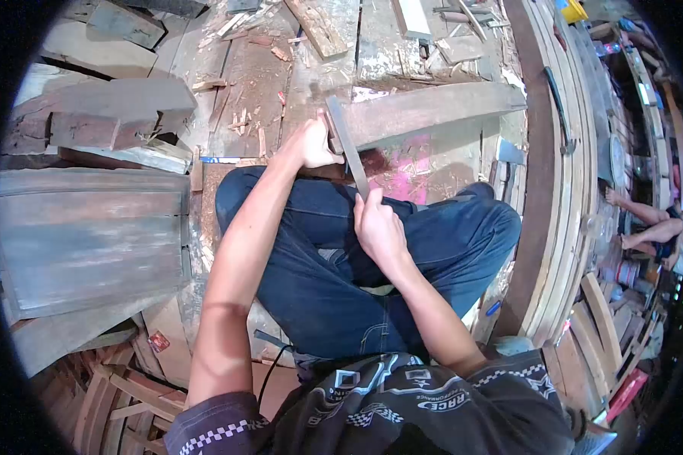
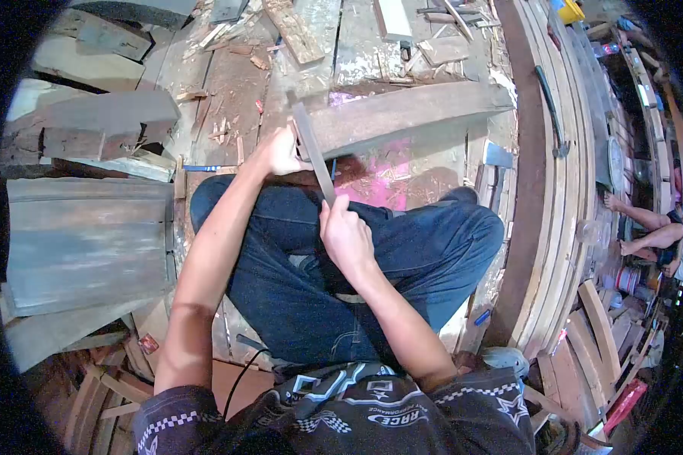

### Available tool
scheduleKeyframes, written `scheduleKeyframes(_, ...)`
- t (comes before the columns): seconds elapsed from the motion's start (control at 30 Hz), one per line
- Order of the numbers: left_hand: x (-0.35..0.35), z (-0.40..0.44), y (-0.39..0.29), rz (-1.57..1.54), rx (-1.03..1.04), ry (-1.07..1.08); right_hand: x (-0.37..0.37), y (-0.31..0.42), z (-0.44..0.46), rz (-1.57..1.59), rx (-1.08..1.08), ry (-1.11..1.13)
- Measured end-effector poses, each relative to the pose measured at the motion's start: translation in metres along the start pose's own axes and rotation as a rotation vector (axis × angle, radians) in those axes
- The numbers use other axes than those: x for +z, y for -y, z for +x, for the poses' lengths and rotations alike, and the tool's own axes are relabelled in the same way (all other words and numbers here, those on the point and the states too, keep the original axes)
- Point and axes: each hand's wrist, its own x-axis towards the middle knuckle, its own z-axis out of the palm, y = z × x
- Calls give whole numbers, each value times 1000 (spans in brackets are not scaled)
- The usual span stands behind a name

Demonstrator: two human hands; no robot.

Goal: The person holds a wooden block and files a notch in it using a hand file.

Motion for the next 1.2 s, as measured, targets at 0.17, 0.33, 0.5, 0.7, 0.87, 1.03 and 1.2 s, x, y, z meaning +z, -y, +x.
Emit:
scheduleKeyframes(0.17,-3,1,-7,-2,-105,22,2,15,43,55,-99,-99)
scheduleKeyframes(0.33,-4,-1,-7,6,-60,-8,-7,2,1,64,-2,49)
scheduleKeyframes(0.5,11,7,8,-83,113,-53,1,8,31,28,-131,-87)
scheduleKeyframes(0.7,8,4,7,-18,-42,-52,-3,0,11,44,-46,-4)
scheduleKeyframes(0.87,-1,-2,-8,30,-50,-43,-5,-5,9,11,-49,-22)
scheduleKeyframes(1.03,0,-3,-9,28,-96,-52,-11,1,40,34,-70,-61)
scheduleKeyframes(1.2,-6,-1,-8,117,-95,-75,-10,-18,-3,-25,-10,35)
